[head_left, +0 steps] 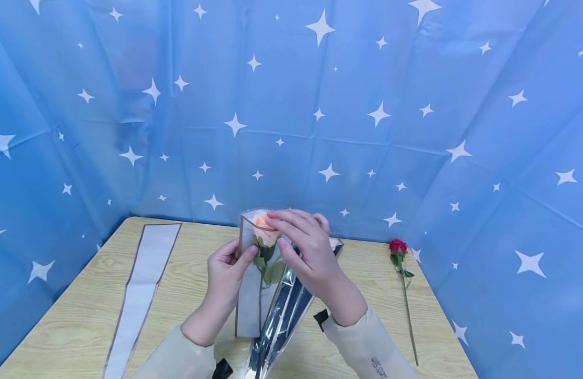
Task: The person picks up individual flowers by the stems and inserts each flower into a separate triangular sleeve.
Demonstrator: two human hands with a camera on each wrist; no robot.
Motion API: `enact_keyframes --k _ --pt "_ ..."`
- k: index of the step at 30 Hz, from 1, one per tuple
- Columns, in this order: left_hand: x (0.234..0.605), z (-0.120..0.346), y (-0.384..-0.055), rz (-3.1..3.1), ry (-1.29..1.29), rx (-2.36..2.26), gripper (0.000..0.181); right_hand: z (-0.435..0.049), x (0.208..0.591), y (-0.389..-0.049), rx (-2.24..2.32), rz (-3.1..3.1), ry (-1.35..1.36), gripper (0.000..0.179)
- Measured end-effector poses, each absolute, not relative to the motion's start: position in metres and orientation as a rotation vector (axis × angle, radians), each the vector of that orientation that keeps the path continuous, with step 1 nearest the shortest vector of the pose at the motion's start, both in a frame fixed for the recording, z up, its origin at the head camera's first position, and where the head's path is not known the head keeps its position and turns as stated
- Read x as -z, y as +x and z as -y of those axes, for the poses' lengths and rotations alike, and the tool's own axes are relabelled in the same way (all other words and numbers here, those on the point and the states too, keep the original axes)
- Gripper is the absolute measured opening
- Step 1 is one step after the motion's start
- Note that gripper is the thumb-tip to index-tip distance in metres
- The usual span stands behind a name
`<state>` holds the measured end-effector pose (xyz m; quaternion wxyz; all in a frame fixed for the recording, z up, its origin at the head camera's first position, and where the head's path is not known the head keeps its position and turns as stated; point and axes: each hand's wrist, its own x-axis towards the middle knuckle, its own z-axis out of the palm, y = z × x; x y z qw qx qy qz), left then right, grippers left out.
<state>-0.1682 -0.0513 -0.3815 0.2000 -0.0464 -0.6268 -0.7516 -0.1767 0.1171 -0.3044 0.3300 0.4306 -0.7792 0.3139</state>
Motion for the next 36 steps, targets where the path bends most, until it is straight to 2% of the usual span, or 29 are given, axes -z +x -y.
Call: enact_keyframes --k 13,36 --pt "0.3784 0.0492 -0.1706 1.707 -0.133 2.132 0.022 -0.1159 0.304 -0.1787 -0.776 2.05 1.09 0.038" --pt "0.3733 0.0499 -0.1702 1.654 -0.146 2.156 0.019 -0.1145 0.307 -0.1779 -0.749 2.072 1.045 0.031"
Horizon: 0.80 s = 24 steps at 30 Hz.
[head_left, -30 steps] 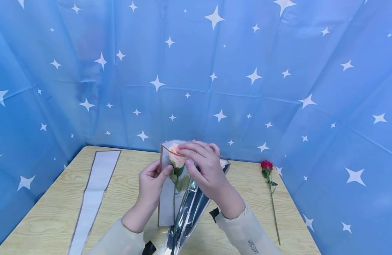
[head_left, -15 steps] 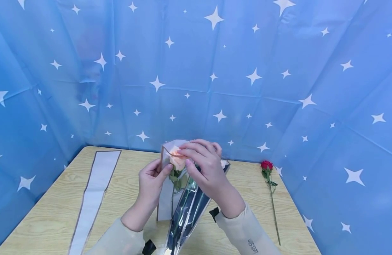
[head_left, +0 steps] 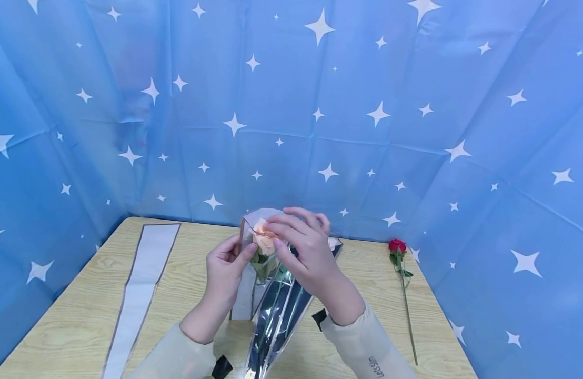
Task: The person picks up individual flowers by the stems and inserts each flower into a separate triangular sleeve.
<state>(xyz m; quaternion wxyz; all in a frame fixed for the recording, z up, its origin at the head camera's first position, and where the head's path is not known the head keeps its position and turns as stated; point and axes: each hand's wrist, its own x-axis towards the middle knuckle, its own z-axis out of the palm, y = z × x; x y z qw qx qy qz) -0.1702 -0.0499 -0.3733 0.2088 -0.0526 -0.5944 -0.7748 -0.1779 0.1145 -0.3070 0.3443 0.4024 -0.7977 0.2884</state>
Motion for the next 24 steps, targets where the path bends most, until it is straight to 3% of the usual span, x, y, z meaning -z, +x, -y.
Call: enact_keyframes --k 10,18,24 --pt "0.372 0.061 -0.174 1.537 -0.071 2.295 0.018 -0.124 0.337 -0.188 -1.283 1.894 0.862 0.041" --pt "0.364 0.065 -0.178 1.41 -0.026 2.49 0.014 -0.129 0.351 -0.186 -1.524 2.327 0.757 0.026" --pt "0.361 0.067 -0.178 1.461 -0.087 2.62 0.021 -0.126 0.359 -0.189 -1.515 2.393 0.662 0.019"
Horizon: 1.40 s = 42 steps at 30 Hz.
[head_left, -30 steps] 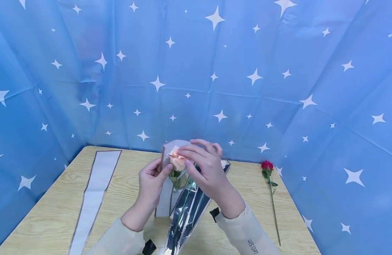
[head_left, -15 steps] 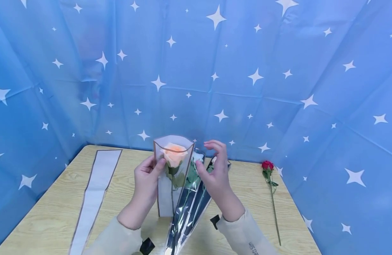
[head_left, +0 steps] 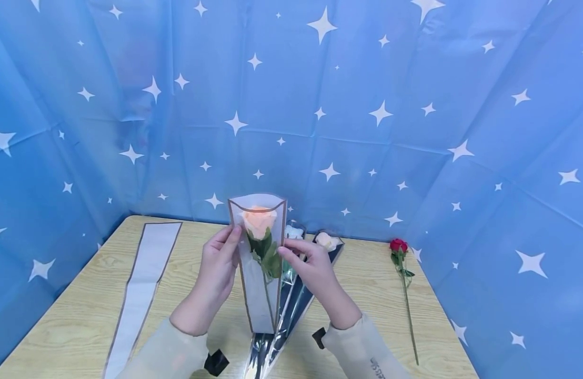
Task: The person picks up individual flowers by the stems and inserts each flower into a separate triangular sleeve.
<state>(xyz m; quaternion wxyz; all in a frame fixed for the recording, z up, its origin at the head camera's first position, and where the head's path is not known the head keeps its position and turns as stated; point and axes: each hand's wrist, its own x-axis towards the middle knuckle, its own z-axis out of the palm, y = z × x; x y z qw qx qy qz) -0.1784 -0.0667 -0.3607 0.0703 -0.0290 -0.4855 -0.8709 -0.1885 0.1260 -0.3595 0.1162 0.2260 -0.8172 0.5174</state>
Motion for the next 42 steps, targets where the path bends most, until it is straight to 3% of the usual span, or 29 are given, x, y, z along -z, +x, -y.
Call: enact_keyframes --k 6,20,42 --pt "0.364 0.068 -0.177 1.715 -0.204 2.565 0.046 -0.119 0.341 -0.175 -1.558 2.297 0.545 0.013" --pt "0.377 0.063 -0.18 2.024 -0.169 2.241 0.028 -0.132 0.359 -0.191 -1.76 2.13 0.346 0.017" --pt "0.386 0.067 -0.181 2.089 -0.25 2.243 0.033 -0.14 0.354 -0.193 -1.785 2.071 0.291 0.02"
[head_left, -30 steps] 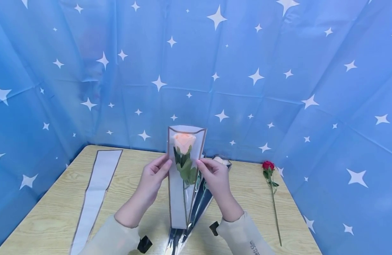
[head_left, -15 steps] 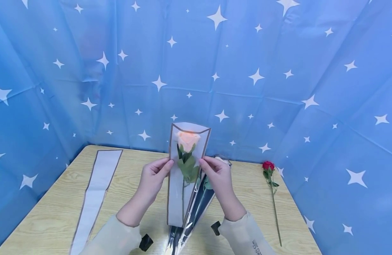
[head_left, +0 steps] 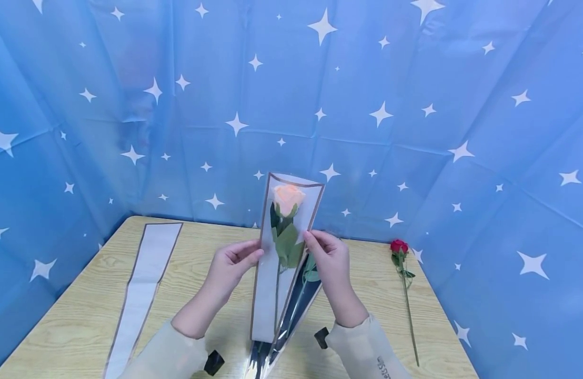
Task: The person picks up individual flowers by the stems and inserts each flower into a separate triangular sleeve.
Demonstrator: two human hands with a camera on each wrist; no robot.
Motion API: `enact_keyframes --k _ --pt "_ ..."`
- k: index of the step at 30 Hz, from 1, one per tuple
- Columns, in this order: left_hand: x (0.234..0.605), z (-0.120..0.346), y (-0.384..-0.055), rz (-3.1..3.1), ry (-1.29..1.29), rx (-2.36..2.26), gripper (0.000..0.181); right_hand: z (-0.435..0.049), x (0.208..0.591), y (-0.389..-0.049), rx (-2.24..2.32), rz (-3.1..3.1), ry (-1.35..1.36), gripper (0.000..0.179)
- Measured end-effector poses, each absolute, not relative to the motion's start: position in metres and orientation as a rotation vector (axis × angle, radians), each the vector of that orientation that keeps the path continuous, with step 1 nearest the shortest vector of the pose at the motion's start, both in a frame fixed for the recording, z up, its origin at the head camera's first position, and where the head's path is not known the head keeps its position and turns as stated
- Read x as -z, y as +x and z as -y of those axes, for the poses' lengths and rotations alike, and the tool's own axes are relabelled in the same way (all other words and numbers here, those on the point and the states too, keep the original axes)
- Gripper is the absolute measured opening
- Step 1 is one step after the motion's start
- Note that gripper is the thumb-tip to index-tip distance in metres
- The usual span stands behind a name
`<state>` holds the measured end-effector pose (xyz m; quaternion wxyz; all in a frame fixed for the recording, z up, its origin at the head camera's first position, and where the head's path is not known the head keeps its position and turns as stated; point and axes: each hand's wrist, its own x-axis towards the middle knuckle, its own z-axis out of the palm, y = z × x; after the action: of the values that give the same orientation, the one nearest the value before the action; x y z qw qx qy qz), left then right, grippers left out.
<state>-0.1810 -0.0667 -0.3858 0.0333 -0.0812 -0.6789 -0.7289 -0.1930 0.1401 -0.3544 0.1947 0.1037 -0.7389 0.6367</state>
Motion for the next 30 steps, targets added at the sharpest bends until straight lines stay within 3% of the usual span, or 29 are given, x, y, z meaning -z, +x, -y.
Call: enact_keyframes --k 8,18,30 --pt "0.398 0.064 -0.182 2.23 -0.226 2.202 0.024 -0.143 0.351 -0.196 -1.829 2.044 0.288 0.021" --pt "0.4 0.06 -0.182 2.213 -0.242 2.215 0.026 -0.144 0.344 -0.206 -1.837 1.999 0.255 0.024" --pt "0.468 0.06 -0.164 2.512 -0.59 2.243 0.033 -0.154 0.342 -0.228 -1.987 1.921 0.112 0.029"
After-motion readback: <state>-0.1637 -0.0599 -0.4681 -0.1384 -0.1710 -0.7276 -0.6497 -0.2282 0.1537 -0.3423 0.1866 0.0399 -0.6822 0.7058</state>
